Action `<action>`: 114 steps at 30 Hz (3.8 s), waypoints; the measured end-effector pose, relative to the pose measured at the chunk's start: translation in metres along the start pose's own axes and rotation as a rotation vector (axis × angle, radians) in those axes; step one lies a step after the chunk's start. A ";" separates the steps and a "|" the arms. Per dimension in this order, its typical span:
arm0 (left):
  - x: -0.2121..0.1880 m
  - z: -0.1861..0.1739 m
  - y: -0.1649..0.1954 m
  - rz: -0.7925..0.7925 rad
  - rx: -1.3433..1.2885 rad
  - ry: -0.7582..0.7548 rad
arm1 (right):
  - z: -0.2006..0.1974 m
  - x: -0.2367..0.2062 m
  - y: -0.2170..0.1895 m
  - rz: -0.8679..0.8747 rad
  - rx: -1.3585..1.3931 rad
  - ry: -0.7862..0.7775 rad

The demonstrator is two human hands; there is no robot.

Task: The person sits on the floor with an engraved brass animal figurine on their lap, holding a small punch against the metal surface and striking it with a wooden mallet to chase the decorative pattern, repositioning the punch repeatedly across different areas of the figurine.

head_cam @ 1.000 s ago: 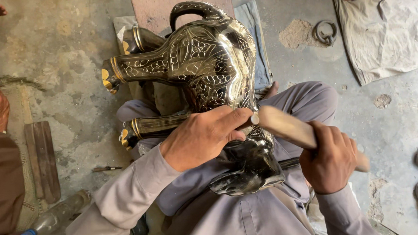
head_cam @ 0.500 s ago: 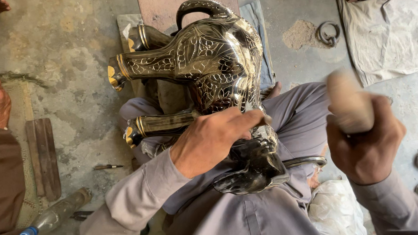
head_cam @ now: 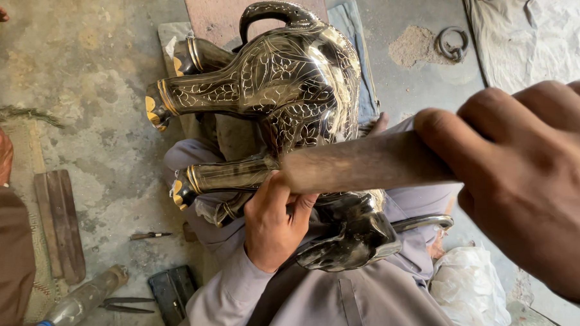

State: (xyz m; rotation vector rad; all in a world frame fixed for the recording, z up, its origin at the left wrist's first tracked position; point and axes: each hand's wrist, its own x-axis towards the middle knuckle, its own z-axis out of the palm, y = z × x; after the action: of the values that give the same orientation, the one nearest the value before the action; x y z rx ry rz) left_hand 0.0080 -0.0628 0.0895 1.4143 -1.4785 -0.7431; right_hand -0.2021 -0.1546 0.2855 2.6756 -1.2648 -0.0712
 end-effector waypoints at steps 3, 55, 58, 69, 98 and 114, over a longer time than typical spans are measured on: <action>0.012 -0.006 0.006 0.203 0.009 -0.008 | 0.013 -0.015 0.009 0.266 0.444 0.033; 0.074 -0.027 0.034 0.366 0.150 -0.615 | 0.159 -0.117 -0.016 0.881 1.221 0.283; 0.072 -0.028 0.034 0.354 0.142 -0.619 | 0.149 -0.111 -0.013 0.651 0.832 0.322; 0.017 -0.019 0.012 0.160 0.104 -0.108 | 0.067 -0.027 0.002 0.113 0.117 0.119; 0.018 -0.021 0.017 0.185 0.043 -0.183 | 0.041 -0.020 0.010 0.134 0.335 0.029; 0.058 -0.030 0.039 0.418 0.218 -0.611 | 0.139 -0.087 -0.017 0.619 0.839 0.575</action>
State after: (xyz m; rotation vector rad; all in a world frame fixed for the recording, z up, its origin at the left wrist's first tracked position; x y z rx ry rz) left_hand 0.0244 -0.1078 0.1484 1.0059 -2.2997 -0.7972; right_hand -0.2614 -0.0971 0.1434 2.3245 -2.1018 1.4661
